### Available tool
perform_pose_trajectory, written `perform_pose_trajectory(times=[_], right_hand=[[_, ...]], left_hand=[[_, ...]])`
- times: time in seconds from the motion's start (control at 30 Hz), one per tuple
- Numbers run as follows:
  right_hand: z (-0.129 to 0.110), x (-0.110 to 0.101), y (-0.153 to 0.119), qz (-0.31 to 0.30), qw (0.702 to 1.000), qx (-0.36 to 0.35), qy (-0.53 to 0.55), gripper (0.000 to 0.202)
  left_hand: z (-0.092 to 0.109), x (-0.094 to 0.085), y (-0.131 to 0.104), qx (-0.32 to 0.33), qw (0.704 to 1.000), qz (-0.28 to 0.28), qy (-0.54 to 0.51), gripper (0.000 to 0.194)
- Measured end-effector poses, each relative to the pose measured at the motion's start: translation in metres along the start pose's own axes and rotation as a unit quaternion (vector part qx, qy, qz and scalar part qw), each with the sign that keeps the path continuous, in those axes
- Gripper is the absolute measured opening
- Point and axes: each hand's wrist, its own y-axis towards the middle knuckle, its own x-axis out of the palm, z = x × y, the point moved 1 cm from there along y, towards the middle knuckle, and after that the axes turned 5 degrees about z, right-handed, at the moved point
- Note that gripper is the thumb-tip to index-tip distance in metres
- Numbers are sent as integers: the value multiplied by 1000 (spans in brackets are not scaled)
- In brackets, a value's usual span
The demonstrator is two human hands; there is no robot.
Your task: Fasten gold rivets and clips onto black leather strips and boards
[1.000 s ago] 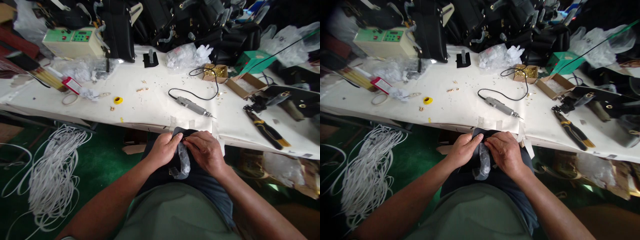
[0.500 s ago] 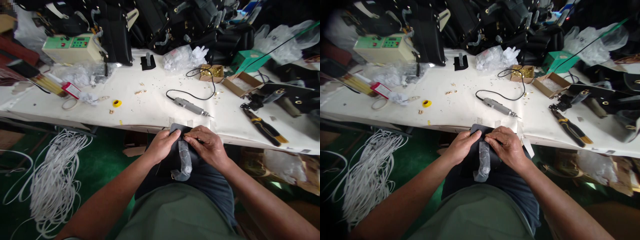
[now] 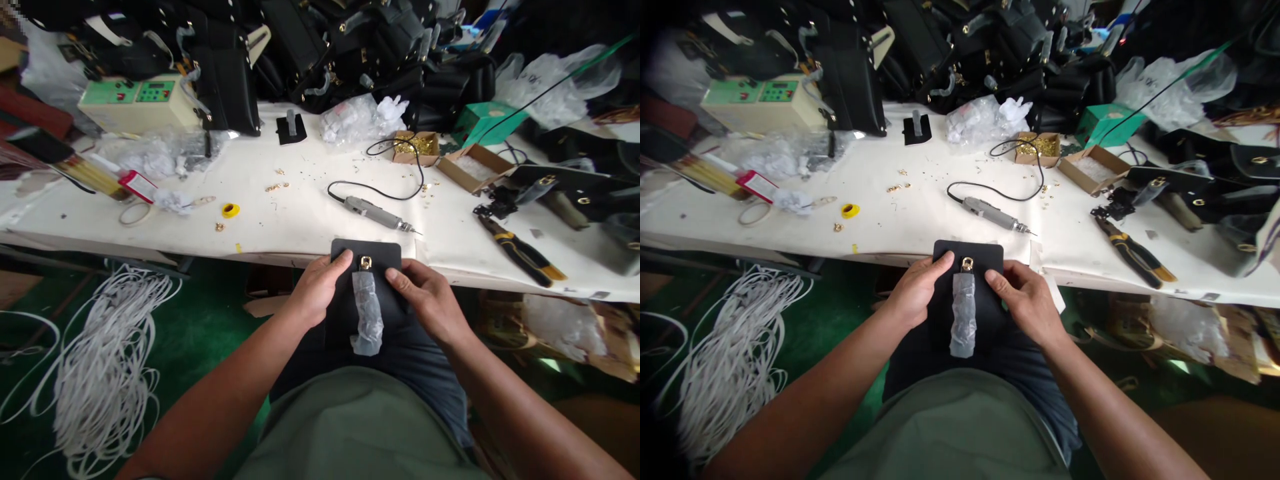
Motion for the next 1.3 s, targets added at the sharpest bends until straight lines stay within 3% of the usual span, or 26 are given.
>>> perform_pose_trajectory(times=[0.07,0.17,0.27,0.33,0.47,0.53,0.57,0.63,0.73,0.9,1.1,1.3], right_hand=[[5,3,-7,-36,995,63,64,38],[4,9,-2,19,977,99,190,39],[1,14,17,59,955,114,266,34],[1,14,28,71,956,101,266,36],[2,8,22,167,978,-38,115,43],[-3,4,6,215,965,-149,-1,36],[-7,3,-3,202,956,-205,-53,30],[-13,5,-19,105,939,-298,-135,23],[-18,11,-29,-24,905,-365,-218,26],[-19,19,-25,-40,894,-373,-246,11],[-22,21,-24,-102,903,-340,-242,8],[-23,17,-24,-143,891,-339,-266,9]], left_hand=[[1,2,1,-31,998,3,-52,43],[0,7,-3,-73,989,-54,-115,45],[-6,7,-14,-93,987,-101,-85,43],[-12,4,-20,-120,986,-99,-53,42],[-17,-2,-24,-107,992,-33,-52,43],[-17,-5,-23,-94,993,-5,-64,45],[-16,-6,-22,-92,993,5,-67,46],[-13,-6,-20,-84,994,16,-63,45],[-9,-2,-19,-65,996,24,-49,43],[-10,0,-19,-45,999,27,-15,41],[-14,-9,-19,6,996,34,78,36],[-10,-9,-21,39,983,28,177,40]])
